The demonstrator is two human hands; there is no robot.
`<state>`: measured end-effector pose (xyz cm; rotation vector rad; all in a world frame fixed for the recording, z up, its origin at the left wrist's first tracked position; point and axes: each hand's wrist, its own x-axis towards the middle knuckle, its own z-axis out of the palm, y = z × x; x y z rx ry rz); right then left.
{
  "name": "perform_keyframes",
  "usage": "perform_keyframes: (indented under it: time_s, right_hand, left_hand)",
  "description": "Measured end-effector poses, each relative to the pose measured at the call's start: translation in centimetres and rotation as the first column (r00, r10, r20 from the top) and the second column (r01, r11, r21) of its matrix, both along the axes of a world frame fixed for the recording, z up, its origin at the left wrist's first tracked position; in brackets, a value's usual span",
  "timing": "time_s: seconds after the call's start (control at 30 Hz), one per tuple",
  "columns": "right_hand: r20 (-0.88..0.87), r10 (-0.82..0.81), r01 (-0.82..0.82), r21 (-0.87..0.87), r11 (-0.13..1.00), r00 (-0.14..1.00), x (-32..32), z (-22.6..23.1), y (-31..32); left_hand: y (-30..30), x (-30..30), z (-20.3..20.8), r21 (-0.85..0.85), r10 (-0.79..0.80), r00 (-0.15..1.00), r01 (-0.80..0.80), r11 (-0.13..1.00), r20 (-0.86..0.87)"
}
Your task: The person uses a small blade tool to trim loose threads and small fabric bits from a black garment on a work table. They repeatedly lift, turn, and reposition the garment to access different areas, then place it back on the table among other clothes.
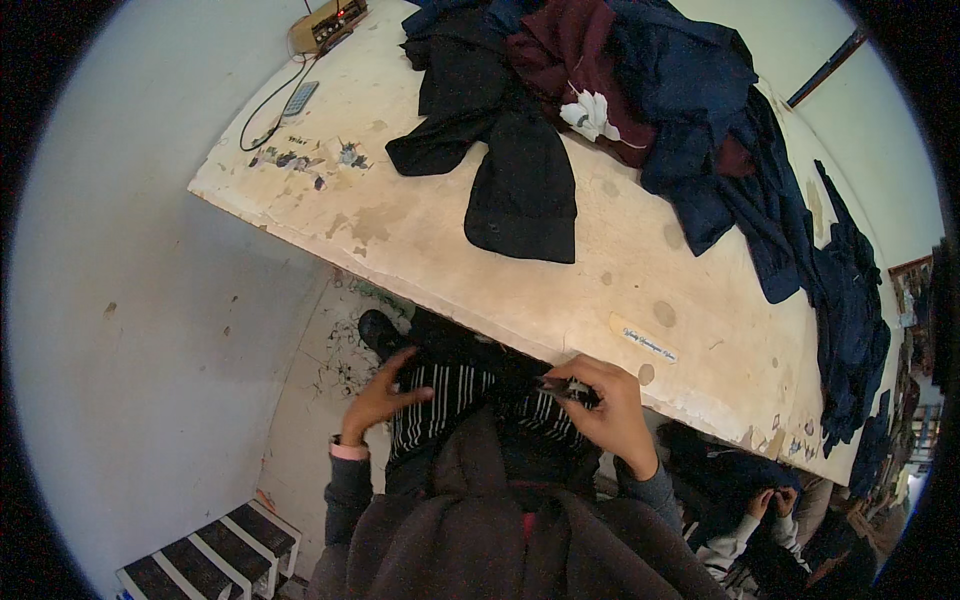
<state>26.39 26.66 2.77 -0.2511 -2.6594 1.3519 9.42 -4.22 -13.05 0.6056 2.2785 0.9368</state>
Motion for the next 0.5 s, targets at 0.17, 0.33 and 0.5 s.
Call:
perform_keyframes:
  time_s: [0.17,0.33,0.5]
  right_hand:
    - [-0.029,-0.020,0.020,0.006,1.000,0.999,0.0,-0.9,0.2]
    - [0.006,-0.002,0.002,0.037,0.999,1.000,0.2,-0.6,-0.1]
    - [-0.130,0.161,-0.195,-0.326,0.925,0.978,-0.8,-1.7,-1.9]
  left_hand:
    - [3.8,0.3,0.3,0.235,0.163,0.962,-0.111,0.966,-0.217]
    - [4.6,-1.3,0.0,0.299,0.135,0.894,-0.002,0.954,-0.427]
    - [4.0,1.9,13.7,0.429,-0.068,0.890,0.283,0.858,-0.451]
